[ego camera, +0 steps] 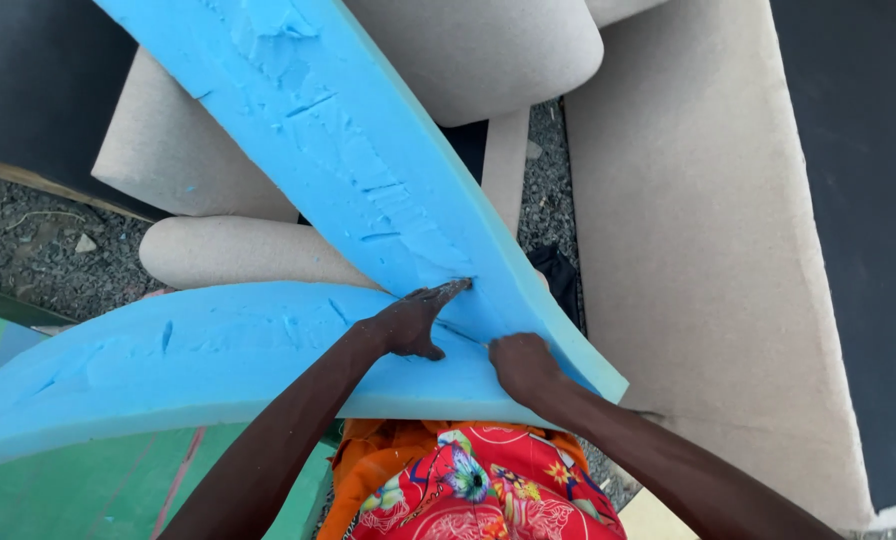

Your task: Cutting a large piece of blue upholstery foam using a long blade or foam saw to fit a furniture frame.

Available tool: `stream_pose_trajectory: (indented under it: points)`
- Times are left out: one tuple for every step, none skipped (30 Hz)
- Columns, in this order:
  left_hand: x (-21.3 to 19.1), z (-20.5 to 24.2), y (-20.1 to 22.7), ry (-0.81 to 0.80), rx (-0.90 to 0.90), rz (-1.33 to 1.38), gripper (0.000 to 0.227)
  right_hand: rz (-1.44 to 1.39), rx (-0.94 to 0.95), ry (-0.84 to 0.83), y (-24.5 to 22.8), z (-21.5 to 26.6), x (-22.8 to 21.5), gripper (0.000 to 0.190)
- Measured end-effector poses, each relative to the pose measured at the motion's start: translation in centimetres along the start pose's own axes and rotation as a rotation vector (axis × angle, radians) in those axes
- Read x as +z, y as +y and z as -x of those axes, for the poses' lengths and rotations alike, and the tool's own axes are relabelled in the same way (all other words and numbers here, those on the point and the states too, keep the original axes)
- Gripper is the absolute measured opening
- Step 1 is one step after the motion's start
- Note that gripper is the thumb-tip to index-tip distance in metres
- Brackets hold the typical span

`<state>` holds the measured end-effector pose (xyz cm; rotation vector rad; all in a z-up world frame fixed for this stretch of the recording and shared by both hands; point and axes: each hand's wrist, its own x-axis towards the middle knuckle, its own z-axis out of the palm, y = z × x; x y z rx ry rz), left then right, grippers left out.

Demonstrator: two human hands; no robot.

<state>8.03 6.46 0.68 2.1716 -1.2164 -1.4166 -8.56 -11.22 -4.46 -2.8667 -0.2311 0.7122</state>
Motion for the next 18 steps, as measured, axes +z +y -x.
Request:
stream_pose_trajectory:
  points:
    - [-0.1, 0.2, 0.0, -0.001, 0.010, 0.008, 0.117, 0.088, -0.025, -0.047, -0.2, 1.1, -1.3, 0.032]
    - [0.0, 0.2, -0.2, 0.011, 0.003, 0.013, 0.117, 0.096, -0.036, -0.046, -0.3, 0.0, -1.0, 0.032]
    - [0.1, 0.0, -0.4, 0.006, 0.007, 0.005, 0.118, 0.007, -0.024, -0.001, -0.3, -0.8, -0.6, 0.033]
    - [0.2, -0.2, -0.5, 0.000, 0.010, -0.004, 0.119, -0.083, -0.013, 0.044, -0.2, -1.6, -0.2, 0.035]
    - [0.3, -0.4, -0.7, 0.006, 0.008, 0.002, 0.119, -0.077, -0.019, 0.041, 0.1, -2.1, 0.3, 0.035]
    - [0.5, -0.6, -1.0, 0.002, 0.013, 0.013, 0.120, -0.010, -0.050, 0.048, 0.4, -2.6, 0.7, 0.033]
    - [0.7, -0.6, -1.4, -0.005, 0.016, 0.024, 0.120, 0.054, -0.082, 0.055, 0.5, -3.1, 1.2, 0.030]
    - [0.6, -0.5, -1.2, -0.002, 0.012, 0.031, 0.120, 0.056, -0.089, 0.051, 0.8, -1.8, 0.4, 0.030]
    - [0.5, -0.5, -1.1, 0.003, 0.023, 0.032, 0.120, 0.014, -0.049, 0.010, 1.3, -0.5, -0.4, 0.030]
    - [0.3, -0.5, -0.9, 0.007, 0.035, 0.034, 0.119, -0.027, -0.009, -0.031, 1.8, 0.8, -1.3, 0.030]
    - [0.6, -0.9, -1.1, 0.017, 0.028, 0.043, 0.119, -0.020, -0.022, -0.035, 1.9, 1.4, -1.6, 0.030]
    - [0.9, -1.3, -1.2, 0.013, 0.023, 0.033, 0.122, 0.021, -0.041, -0.050, 1.9, 2.1, -2.0, 0.029]
    - [1.2, -1.6, -1.3, 0.005, 0.020, 0.020, 0.124, 0.058, -0.054, -0.064, 1.8, 2.9, -2.2, 0.028]
    - [1.2, -1.3, -1.5, 0.010, 0.014, 0.026, 0.124, 0.061, -0.063, -0.066, 1.5, 1.5, -1.2, 0.028]
    - [1.2, -1.4, -1.5, 0.006, 0.020, 0.020, 0.125, 0.043, -0.042, -0.040, 1.6, 0.1, -0.4, 0.027]
    - [1.1, -1.5, -1.5, 0.003, 0.025, 0.015, 0.125, 0.025, -0.021, -0.014, 1.6, -1.2, 0.5, 0.026]
    - [1.0, -1.7, -1.4, 0.005, 0.023, 0.021, 0.125, 0.026, -0.026, -0.018, 2.0, -1.0, 0.1, 0.026]
    - [0.9, -2.0, -1.4, 0.005, 0.034, 0.021, 0.126, -0.041, 0.035, -0.065, 2.4, -0.9, -0.3, 0.027]
